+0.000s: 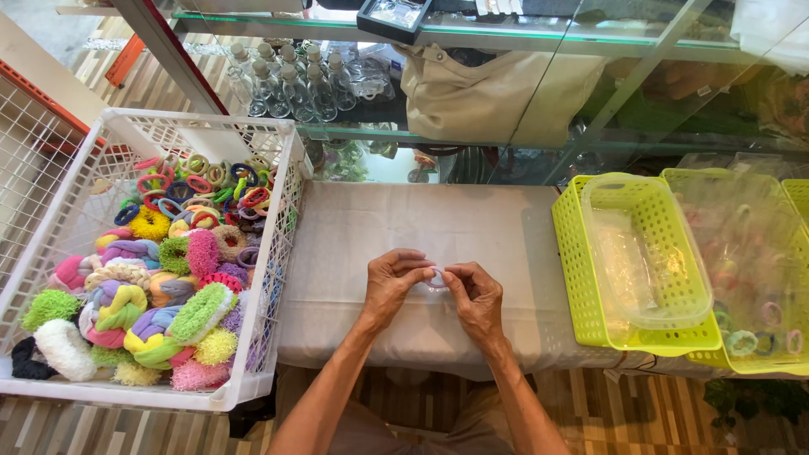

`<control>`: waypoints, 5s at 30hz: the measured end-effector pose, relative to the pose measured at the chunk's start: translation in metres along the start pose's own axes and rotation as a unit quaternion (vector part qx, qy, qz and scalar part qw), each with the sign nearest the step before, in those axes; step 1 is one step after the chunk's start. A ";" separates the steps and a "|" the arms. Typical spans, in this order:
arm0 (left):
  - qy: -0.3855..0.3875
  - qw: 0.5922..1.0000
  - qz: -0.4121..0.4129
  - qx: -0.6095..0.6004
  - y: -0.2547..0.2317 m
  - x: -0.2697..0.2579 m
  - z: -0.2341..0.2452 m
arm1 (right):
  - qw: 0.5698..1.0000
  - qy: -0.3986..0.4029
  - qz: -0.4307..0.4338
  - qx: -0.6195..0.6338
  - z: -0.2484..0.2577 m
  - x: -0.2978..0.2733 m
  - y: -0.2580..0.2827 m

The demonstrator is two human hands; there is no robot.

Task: The recorder sorts hair accessories from a large basket and packages selected items into small plastic bags.

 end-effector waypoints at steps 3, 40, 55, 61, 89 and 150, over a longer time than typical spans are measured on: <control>0.006 1.000 -0.005 -0.029 0.011 0.002 0.003 | 1.000 -0.008 0.017 -0.015 -0.001 0.000 0.006; -0.015 0.999 -0.025 0.024 0.023 -0.001 0.006 | 0.990 -0.136 0.004 -0.045 0.014 -0.007 -0.003; -0.008 0.996 -0.046 0.071 0.032 0.000 0.005 | 0.980 -0.192 0.041 0.004 0.046 -0.003 0.038; -0.014 0.989 -0.069 0.130 0.027 -0.003 0.001 | 0.979 -0.188 0.076 -0.010 0.075 -0.002 0.079; -0.027 0.981 -0.052 0.187 0.012 -0.012 -0.009 | 0.917 -0.301 -0.078 -0.249 0.488 0.001 0.096; -0.050 0.974 -0.070 0.209 0.017 -0.012 -0.012 | 0.874 0.043 0.077 -0.477 0.277 0.059 0.086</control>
Point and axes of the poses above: each hand's wrist, its own x-axis towards the middle knuckle, its own z-axis out of the back of the hand, y = z × x, the point moved 5 cm from there along x, towards the middle knuckle, and after that the axes turned 1 degree about -y, right-handed, at the moved point
